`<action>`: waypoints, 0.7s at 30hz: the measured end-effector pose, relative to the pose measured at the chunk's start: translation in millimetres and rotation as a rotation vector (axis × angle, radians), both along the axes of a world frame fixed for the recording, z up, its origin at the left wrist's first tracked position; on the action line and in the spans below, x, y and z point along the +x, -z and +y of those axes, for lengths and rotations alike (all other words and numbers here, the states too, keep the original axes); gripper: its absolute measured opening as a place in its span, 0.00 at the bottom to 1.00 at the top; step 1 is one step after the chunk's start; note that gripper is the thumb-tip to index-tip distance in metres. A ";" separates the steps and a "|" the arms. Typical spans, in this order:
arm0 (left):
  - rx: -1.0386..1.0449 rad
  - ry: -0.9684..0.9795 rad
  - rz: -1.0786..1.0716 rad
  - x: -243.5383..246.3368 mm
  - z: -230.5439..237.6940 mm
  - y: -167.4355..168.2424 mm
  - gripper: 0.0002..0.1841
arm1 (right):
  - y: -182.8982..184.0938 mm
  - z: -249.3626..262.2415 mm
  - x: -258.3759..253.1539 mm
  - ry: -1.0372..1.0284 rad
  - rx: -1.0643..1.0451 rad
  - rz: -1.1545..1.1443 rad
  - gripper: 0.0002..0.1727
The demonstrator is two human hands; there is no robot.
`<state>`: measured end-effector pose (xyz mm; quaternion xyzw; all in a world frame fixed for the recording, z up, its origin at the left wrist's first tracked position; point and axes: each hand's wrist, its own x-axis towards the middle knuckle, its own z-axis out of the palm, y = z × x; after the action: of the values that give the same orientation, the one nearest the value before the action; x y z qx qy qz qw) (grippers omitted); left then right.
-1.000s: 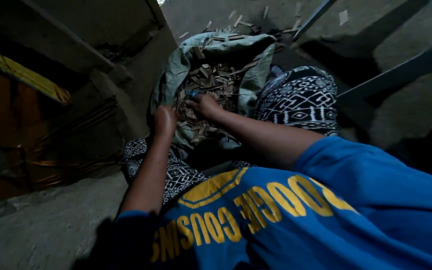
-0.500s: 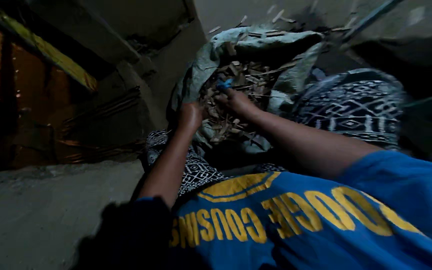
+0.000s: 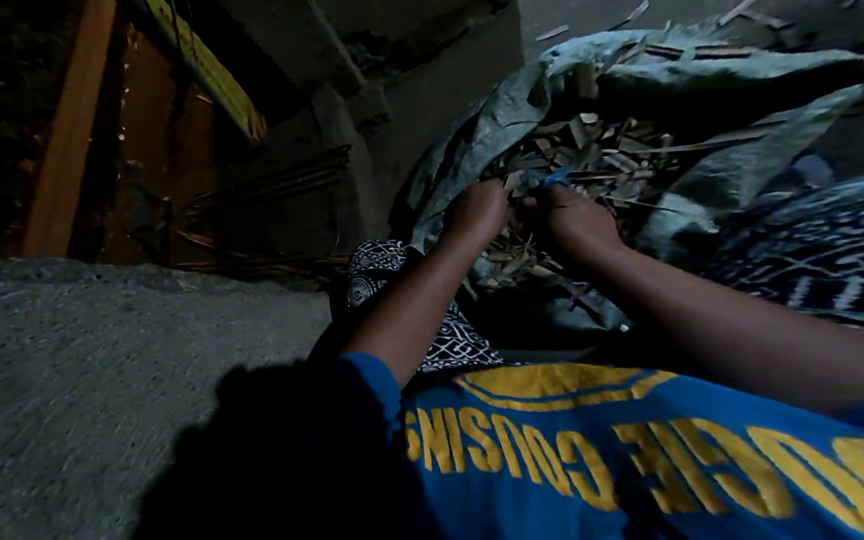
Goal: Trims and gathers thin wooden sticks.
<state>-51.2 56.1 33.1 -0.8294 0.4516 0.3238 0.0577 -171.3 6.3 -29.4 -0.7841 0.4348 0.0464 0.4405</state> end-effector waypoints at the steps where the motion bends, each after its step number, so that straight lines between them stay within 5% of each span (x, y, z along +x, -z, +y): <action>1: 0.012 -0.006 0.001 -1.0 -2.1 -2.7 0.17 | 0.2 -0.8 0.0 0.007 0.011 -0.006 0.28; 21: 0.037 0.055 0.041 -35.0 -24.8 -15.1 0.16 | 7.5 -27.2 1.1 0.188 0.030 0.189 0.26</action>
<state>-86.2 31.3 48.2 -0.8086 0.4694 0.3472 0.0729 -170.1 -20.9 -36.8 -0.7254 0.5450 0.0850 0.4117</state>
